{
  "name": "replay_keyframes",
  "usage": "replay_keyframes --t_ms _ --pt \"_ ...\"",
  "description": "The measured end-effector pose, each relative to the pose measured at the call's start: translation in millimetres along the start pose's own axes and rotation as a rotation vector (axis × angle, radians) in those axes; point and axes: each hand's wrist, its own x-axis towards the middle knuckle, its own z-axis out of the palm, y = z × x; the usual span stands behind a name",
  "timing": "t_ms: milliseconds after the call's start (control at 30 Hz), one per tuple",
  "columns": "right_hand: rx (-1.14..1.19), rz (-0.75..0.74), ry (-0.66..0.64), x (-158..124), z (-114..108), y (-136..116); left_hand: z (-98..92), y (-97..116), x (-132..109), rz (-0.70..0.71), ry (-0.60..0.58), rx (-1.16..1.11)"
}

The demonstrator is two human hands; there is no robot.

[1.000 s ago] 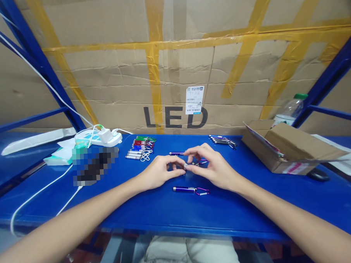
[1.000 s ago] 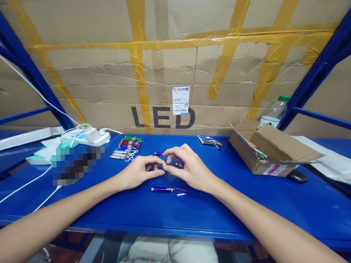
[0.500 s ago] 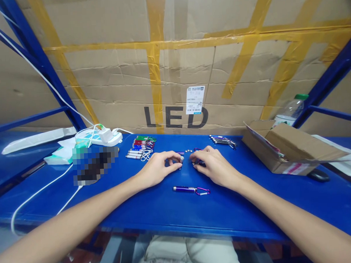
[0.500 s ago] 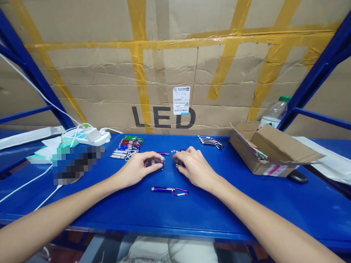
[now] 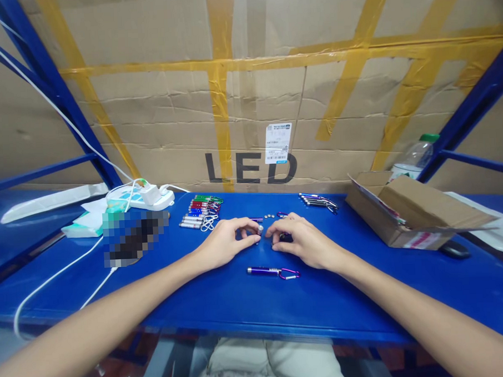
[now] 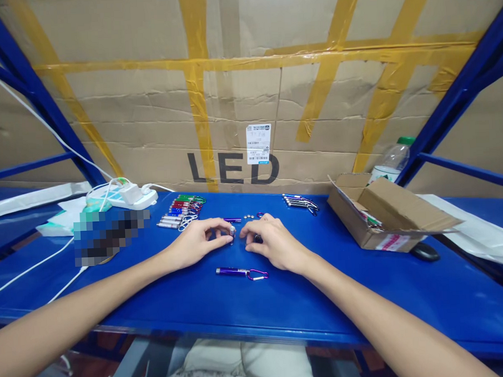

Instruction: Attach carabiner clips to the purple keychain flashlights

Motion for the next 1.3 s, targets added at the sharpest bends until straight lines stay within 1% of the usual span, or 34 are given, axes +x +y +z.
replay_keyframes --t_ms 267,367,433,600,667,867,1300 --pt "-0.038 0.039 -0.01 -2.6 -2.3 1.4 -0.1 -1.6 0.1 -0.008 -0.012 -0.034" --pt "-0.05 0.031 -0.006 -2.7 -2.4 0.5 0.1 -2.8 1.2 -0.016 -0.023 -0.057" --pt "-0.044 0.028 0.045 -2.8 -2.1 0.0 0.1 -3.3 1.8 -0.017 -0.03 -0.075" --pt "0.1 -0.033 0.29 -4.8 -3.7 -5.6 0.7 -2.1 1.2 -0.009 -0.06 -0.092" --pt "0.151 -0.072 0.327 -6.1 -4.5 -9.9 1.1 -1.2 0.5 -0.002 -0.068 -0.094" --pt "0.2 -0.111 0.291 -7.2 -1.9 -18.1 2.1 -0.2 -0.2 0.031 -0.09 -0.092" --pt "0.178 -0.066 0.289 -6.6 0.6 -18.6 2.9 2.6 -1.5 0.056 -0.09 -0.084"
